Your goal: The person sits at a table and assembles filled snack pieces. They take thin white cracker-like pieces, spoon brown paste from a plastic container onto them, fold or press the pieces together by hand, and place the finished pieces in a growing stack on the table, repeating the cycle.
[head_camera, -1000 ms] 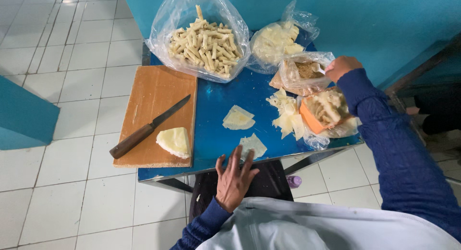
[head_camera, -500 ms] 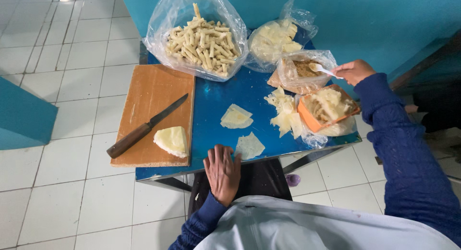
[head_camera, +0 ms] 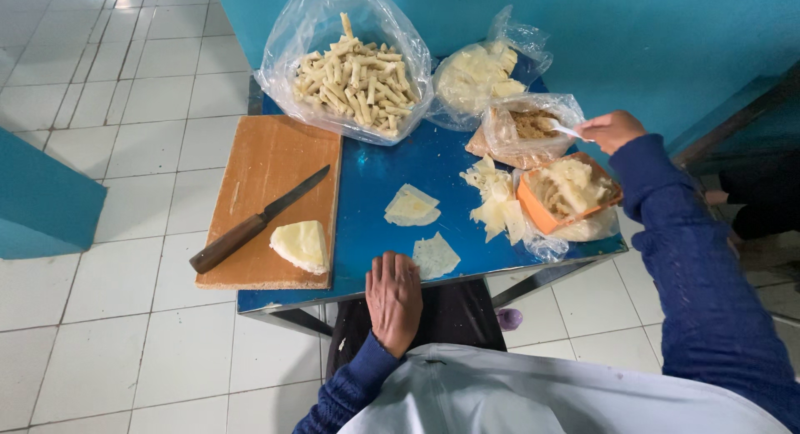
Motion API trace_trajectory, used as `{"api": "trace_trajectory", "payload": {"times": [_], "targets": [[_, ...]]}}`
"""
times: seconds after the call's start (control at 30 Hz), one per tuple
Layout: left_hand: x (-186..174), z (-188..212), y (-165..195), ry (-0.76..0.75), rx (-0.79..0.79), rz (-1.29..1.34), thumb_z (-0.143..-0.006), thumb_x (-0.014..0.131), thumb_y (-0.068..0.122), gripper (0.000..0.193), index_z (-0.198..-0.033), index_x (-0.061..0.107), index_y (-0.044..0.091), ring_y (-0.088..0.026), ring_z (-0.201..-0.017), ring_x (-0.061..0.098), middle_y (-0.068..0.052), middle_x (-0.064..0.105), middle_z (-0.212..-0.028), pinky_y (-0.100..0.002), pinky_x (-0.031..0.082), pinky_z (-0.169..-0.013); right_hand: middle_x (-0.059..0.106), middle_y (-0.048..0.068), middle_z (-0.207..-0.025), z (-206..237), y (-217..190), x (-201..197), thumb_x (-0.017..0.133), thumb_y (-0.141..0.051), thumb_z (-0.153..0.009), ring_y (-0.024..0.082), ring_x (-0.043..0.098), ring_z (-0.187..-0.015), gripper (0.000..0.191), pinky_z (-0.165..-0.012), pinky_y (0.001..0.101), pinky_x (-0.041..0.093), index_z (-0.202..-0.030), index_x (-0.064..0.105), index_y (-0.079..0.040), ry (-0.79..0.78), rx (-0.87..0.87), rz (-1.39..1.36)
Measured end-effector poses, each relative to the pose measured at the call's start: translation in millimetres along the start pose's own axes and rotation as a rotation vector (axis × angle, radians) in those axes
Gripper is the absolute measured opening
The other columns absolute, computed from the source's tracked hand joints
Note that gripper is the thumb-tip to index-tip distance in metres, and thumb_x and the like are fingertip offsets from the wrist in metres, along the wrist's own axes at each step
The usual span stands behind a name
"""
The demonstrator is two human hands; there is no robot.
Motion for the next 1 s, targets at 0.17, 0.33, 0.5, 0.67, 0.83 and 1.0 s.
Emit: {"api": "trace_trajectory", "payload": {"times": [0.17, 0.33, 0.5, 0.67, 0.83, 1.0], "targets": [[0.8, -0.6, 2.2, 0.039, 0.040, 0.102, -0.089, 0.063, 0.002, 0.012, -0.094, 0.053, 0.003, -0.035, -0.088, 0.053, -0.015, 0.054, -0.092, -0.046, 0.045, -0.076, 0.070, 0.004, -0.092, 22.7, -0.2, -7.5, 0.065, -0.015, -0.099, 0.012, 0.048, -0.066, 0.029, -0.059, 0.0261, 0.044, -0.124, 0.072, -0.003, 0.037, -0.020, 0.059], [0.6, -3.1, 4.9, 0.081, 0.026, 0.191, -0.085, 0.065, -0.003, 0.019, -0.096, 0.052, 0.004, -0.034, -0.083, 0.056, -0.013, 0.055, -0.087, -0.045, 0.047, -0.073, 0.071, 0.011, -0.100, 62.1, -22.3, 20.4, 0.057, -0.012, -0.102, 0.014, 0.056, -0.076, 0.030, -0.069, 0.0283, 0.051, -0.126, 0.071, -0.002, -0.190, -0.150, 0.071], [3.5, -1.0, 3.9, 0.056, -0.048, 0.347, -0.085, 0.066, -0.009, 0.025, -0.102, 0.050, 0.002, -0.034, -0.080, 0.059, -0.016, 0.053, -0.089, -0.042, 0.049, -0.068, 0.074, 0.005, -0.097, 98.3, -31.9, 96.7, 0.062, -0.015, -0.097, 0.010, 0.065, -0.087, 0.026, -0.078, 0.0273, 0.054, -0.117, 0.074, -0.004, -0.522, -0.442, 0.082], [9.6, -0.6, -3.2, 0.030, -0.209, 0.516, -0.086, 0.069, -0.009, 0.030, -0.108, 0.052, 0.001, -0.024, -0.074, 0.064, -0.013, 0.057, -0.090, -0.033, 0.054, -0.066, 0.074, 0.002, -0.092, 139.6, -29.5, 162.7, 0.063, -0.019, -0.098, 0.008, 0.064, -0.083, 0.021, -0.077, 0.0274, 0.053, -0.107, 0.076, -0.005, -0.668, -0.419, 0.138], [10.2, 2.5, -4.1, 0.041, -0.196, 0.566, -0.086, 0.070, -0.009, 0.032, -0.111, 0.052, 0.000, -0.022, -0.079, 0.064, -0.014, 0.059, -0.097, -0.031, 0.055, -0.071, 0.064, 0.006, -0.086, 178.4, -52.4, 173.7, 0.067, -0.011, -0.089, 0.022, 0.061, -0.085, 0.014, -0.077, 0.0352, 0.050, -0.099, 0.076, -0.008, -0.336, -0.760, 0.398], [9.7, -0.2, -2.7, 0.032, -0.151, 0.603, -0.087, 0.069, -0.010, 0.030, -0.111, 0.053, -0.001, -0.022, -0.081, 0.065, -0.014, 0.060, -0.100, -0.031, 0.056, -0.072, 0.056, 0.005, -0.091, 211.3, -76.2, 169.3, 0.066, -0.002, -0.085, 0.026, 0.053, -0.088, 0.019, -0.080, 0.0379, 0.046, -0.101, 0.073, -0.009, -0.110, -1.036, 0.537]]}}
Point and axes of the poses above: each hand's wrist, its own z-axis away from the middle knuckle, its own x-axis out of the palm, y = z × x, the point moved 2 cm from there along -z, towards the middle knuckle
